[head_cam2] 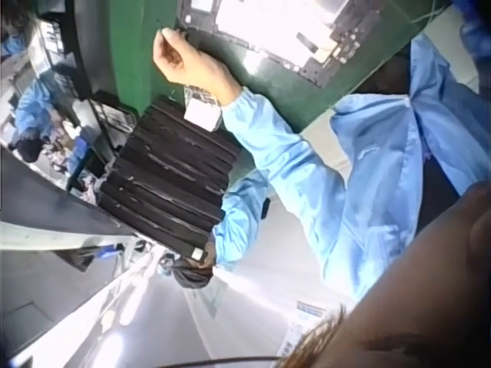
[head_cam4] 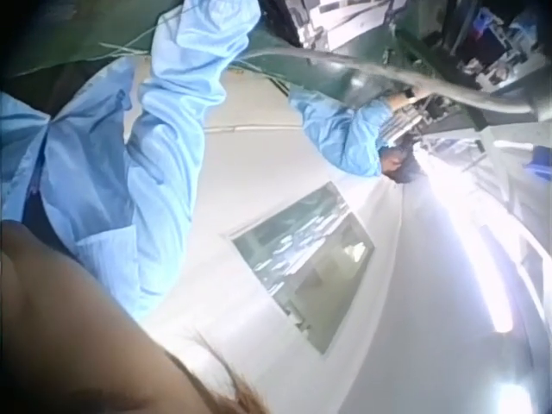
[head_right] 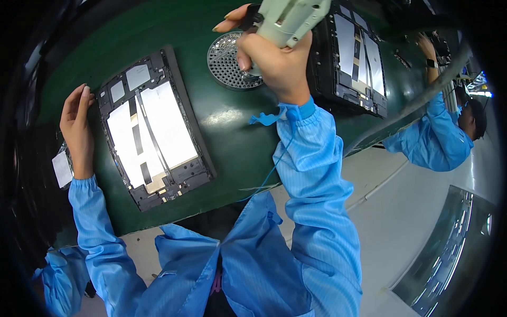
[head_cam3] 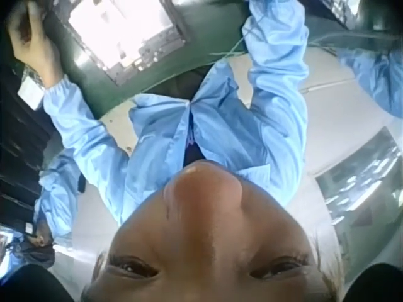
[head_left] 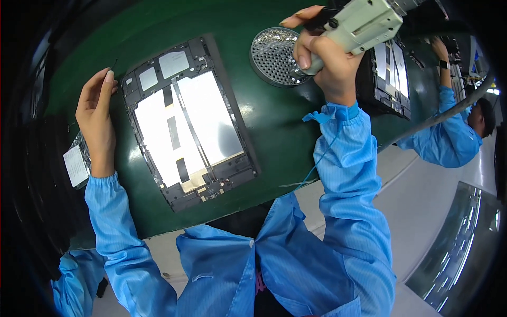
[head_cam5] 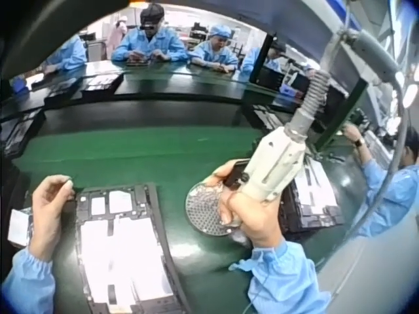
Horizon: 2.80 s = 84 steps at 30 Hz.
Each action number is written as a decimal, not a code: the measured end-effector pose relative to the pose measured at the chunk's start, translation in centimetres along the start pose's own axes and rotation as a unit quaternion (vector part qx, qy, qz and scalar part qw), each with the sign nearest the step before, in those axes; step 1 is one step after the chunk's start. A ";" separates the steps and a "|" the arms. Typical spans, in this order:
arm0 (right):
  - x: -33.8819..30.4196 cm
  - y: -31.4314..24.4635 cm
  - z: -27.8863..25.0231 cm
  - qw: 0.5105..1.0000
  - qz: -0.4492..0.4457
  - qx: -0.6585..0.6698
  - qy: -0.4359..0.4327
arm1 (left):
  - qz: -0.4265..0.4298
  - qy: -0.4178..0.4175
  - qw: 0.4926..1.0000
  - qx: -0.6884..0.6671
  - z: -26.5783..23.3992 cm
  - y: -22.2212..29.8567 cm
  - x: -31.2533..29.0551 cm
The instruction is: The person assembles internal components of tablet devices by securing internal ribbon cables and other parts into a tablet chassis with screws, using an electric screwdriver.
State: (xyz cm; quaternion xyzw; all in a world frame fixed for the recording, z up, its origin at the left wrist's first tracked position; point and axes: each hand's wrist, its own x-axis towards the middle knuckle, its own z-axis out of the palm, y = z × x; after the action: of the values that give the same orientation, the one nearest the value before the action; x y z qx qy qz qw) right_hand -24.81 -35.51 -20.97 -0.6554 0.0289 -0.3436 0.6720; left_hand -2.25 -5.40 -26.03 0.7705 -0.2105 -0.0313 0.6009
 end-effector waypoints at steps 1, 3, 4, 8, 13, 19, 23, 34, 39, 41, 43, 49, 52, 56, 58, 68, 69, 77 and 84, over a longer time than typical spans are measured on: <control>-0.1 -0.6 0.4 0.999 0.035 -0.006 0.027 | 0.002 -0.003 1.000 -0.002 0.1 -0.1 0.0; -0.2 -0.8 0.8 0.999 0.034 0.008 0.023 | -0.003 0.001 1.000 -0.006 0.1 -0.1 -0.1; -0.2 -0.8 0.8 0.999 0.035 0.023 0.017 | -0.002 0.001 1.000 -0.005 0.0 -0.1 -0.2; 0.4 -0.1 -0.6 0.997 -0.045 -0.057 -0.037 | -0.001 -0.007 1.000 -0.007 0.0 -0.1 -0.1; 0.5 -0.3 -0.8 0.997 -0.046 -0.057 -0.029 | 0.004 -0.001 1.000 -0.020 0.3 0.1 0.0; 0.6 0.3 -0.6 0.998 -0.042 -0.034 -0.032 | 0.005 0.000 1.000 -0.011 -0.4 0.3 0.0; 0.9 -0.2 0.8 1.000 -0.028 -0.004 0.013 | -0.010 -0.048 0.999 -0.018 -0.7 0.3 0.3; 2.9 -0.8 7.3 0.994 -0.055 0.068 -0.070 | -0.046 -0.144 0.989 -0.007 -1.7 0.7 1.1; 3.2 -1.0 8.8 0.995 -0.059 0.004 -0.076 | -0.037 -0.140 0.989 -0.022 -0.5 0.7 1.3; 3.1 -1.1 9.2 0.995 -0.056 0.002 -0.078 | -0.041 -0.140 0.989 -0.026 -0.6 0.8 1.4; 2.2 -2.2 10.7 0.998 -0.007 0.034 -0.048 | -0.027 -0.143 0.988 -0.045 -0.6 0.4 1.6; 2.3 -1.5 10.0 0.997 -0.017 0.045 -0.056 | -0.013 -0.203 0.979 -0.020 -0.3 0.7 0.6; 2.4 -1.3 9.5 0.993 -0.075 -0.008 -0.088 | -0.020 -0.200 0.980 0.003 -0.5 0.8 0.9; 2.3 -1.5 9.1 0.990 -0.097 -0.036 -0.091 | -0.007 -0.202 0.979 0.007 -0.4 0.5 0.8; 2.2 -1.3 8.9 0.993 -0.085 -0.001 -0.086 | 0.020 -0.170 0.985 -0.031 -0.1 1.0 0.3; 1.3 -4.4 10.8 0.995 0.015 0.100 -0.010 | 0.351 -0.128 0.922 0.102 5.6 8.3 -6.2; 1.2 -4.8 10.8 0.994 0.010 0.106 -0.015 | 0.351 -0.129 0.922 0.102 6.1 8.6 -6.5; 0.4 -6.1 11.2 0.991 0.020 0.131 -0.029 | 0.353 -0.184 0.911 0.105 7.0 7.6 -7.1; 0.7 -6.4 10.7 0.994 -0.045 0.093 -0.032 | 0.403 -0.130 0.903 0.078 6.6 7.1 -6.3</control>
State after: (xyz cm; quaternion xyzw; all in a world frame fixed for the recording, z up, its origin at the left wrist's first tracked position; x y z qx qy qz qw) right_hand -21.75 -26.10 -13.40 -0.6015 -0.0543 -0.3534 0.7144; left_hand -12.04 -10.47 -22.44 0.6533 -0.5811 0.1298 0.4677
